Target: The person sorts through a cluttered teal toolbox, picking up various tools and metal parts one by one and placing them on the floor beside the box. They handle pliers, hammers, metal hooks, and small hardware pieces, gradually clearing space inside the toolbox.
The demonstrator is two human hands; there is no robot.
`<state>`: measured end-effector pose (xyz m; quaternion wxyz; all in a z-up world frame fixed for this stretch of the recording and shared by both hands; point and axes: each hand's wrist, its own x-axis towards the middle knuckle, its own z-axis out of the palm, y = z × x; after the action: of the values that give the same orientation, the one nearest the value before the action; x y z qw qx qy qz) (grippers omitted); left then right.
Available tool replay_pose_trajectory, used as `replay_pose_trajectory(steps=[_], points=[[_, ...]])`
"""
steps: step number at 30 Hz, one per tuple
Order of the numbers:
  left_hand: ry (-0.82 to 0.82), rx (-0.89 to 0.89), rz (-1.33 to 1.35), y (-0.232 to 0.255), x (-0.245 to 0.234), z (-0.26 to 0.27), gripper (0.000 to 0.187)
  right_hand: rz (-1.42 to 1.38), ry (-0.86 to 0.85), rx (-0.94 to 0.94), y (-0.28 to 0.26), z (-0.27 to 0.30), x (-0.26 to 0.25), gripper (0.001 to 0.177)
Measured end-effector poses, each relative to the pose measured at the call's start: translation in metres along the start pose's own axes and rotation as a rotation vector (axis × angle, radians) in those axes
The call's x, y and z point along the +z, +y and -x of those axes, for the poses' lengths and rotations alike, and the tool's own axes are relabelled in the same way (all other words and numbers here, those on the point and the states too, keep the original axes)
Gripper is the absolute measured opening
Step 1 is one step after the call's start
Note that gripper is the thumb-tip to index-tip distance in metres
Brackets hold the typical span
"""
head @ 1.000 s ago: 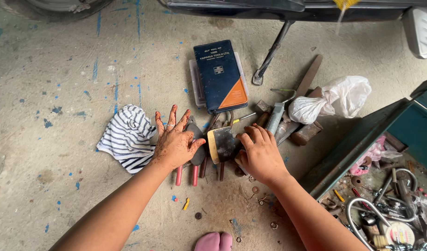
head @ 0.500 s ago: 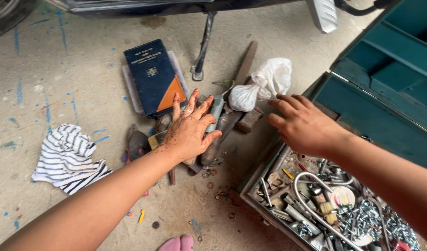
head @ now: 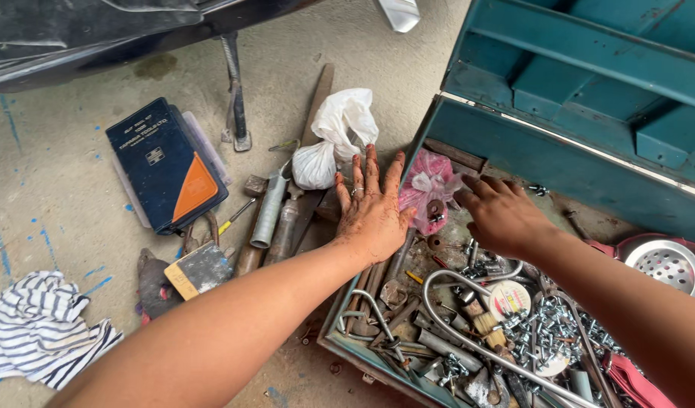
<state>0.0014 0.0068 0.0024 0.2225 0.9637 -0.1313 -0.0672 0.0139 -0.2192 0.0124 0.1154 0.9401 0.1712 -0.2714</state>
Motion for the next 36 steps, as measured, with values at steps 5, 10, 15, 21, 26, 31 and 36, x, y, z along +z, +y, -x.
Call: replay_pose_trajectory(steps=[5, 10, 15, 21, 26, 31, 36], points=[[0.005, -0.094, -0.018, 0.005, 0.005, 0.0, 0.096, -0.245, 0.02, 0.06, -0.011, -0.038, -0.003, 0.094], [0.037, -0.157, 0.049, 0.01, 0.01, 0.004, 0.097, -0.366, -0.072, 0.062, -0.012, -0.046, 0.016, 0.072], [0.116, -0.067, 0.046, 0.007, 0.009, 0.004, 0.096, -0.352, -0.084, 0.054, 0.0, -0.041, 0.036, 0.035], [0.109, 0.008, -0.023, 0.009, 0.009, 0.003, 0.092, -0.199, 0.049, -0.107, -0.028, 0.001, 0.054, 0.04], [0.057, 0.005, -0.049, 0.007, 0.011, -0.001, 0.082, -0.174, -0.206, 0.017, -0.04, 0.006, 0.019, 0.051], [0.01, -0.026, 0.015, 0.005, 0.013, -0.005, 0.076, -0.309, -0.222, 0.018, -0.036, 0.003, -0.002, 0.045], [-0.013, -0.028, 0.024, 0.002, 0.016, -0.007, 0.074, -0.802, -0.177, 0.0, 0.026, 0.0, 0.004, 0.05]])
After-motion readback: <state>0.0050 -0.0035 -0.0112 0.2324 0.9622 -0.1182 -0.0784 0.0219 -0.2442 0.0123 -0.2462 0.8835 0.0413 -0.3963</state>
